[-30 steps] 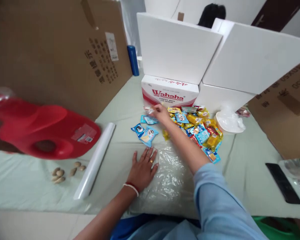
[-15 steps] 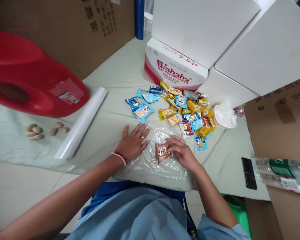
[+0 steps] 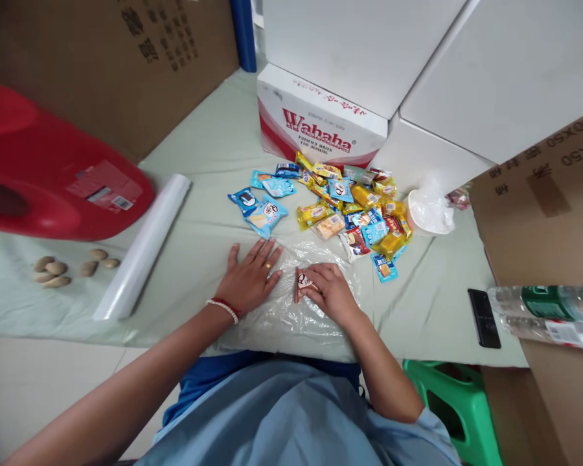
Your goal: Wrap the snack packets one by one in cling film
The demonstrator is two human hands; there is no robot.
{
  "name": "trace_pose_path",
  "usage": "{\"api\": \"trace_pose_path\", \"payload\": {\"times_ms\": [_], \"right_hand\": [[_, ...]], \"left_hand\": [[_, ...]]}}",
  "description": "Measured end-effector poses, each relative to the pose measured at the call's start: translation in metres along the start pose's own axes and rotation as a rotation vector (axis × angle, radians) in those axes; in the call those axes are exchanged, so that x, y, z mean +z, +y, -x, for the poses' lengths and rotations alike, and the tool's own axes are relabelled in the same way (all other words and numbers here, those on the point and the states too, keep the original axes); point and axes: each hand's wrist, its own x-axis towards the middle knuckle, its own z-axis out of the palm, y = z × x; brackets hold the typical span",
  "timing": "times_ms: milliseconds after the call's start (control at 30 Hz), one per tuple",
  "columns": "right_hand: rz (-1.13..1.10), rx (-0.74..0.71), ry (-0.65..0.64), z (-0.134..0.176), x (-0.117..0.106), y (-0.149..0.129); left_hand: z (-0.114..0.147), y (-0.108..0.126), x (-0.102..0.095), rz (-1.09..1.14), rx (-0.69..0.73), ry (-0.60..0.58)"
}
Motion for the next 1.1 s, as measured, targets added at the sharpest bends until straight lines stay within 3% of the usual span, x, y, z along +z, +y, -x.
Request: {"api": "trace_pose_path", "payload": {"times_ms": [100,167,267,333,433,600,700,800,967,1100], "right_hand": [[0.022,0.111,0.144,-0.007,0.01,-0.006],[0.033,0.124,0.171,-0.01,0.015,-0.014],[0.097,0.101,0.061,-0.011,0.02,-0.024],[0.177,0.162,0.009,-0.009,0.021,-0.029],[0.273,0.287,0.027,-0.006,0.02,-0.033],[0.326,0.283,-0.043,-0.025,-0.008,-0.036],[0.362,0.297,-0.05,-0.061,-0.034,-0.03],[0.365,0.166,-0.071,-0.117,-0.047,-0.017],[0.369,0.029,-0.115,-0.218,-0.021,0.011],[0.333,-0.007,-0.165,-0.264,0.005,0.026]], "left_hand": [[0.0,0.0,0.0,-0.004,0.003,0.004],[0.0,0.001,0.0,-0.013,0.005,0.009],[0.0,0.002,0.0,-0.027,0.011,0.015],[0.0,0.001,0.0,-0.034,0.017,0.023],[0.001,0.0,0.002,-0.041,0.022,0.034],[0.001,-0.002,0.004,-0.045,0.022,0.028],[0.001,-0.002,0.003,-0.049,0.022,0.018],[0.0,-0.001,0.002,-0.058,0.018,0.009],[0.001,0.0,0.001,-0.083,0.015,-0.001],[0.001,-0.001,0.001,-0.093,0.017,0.002]]}}
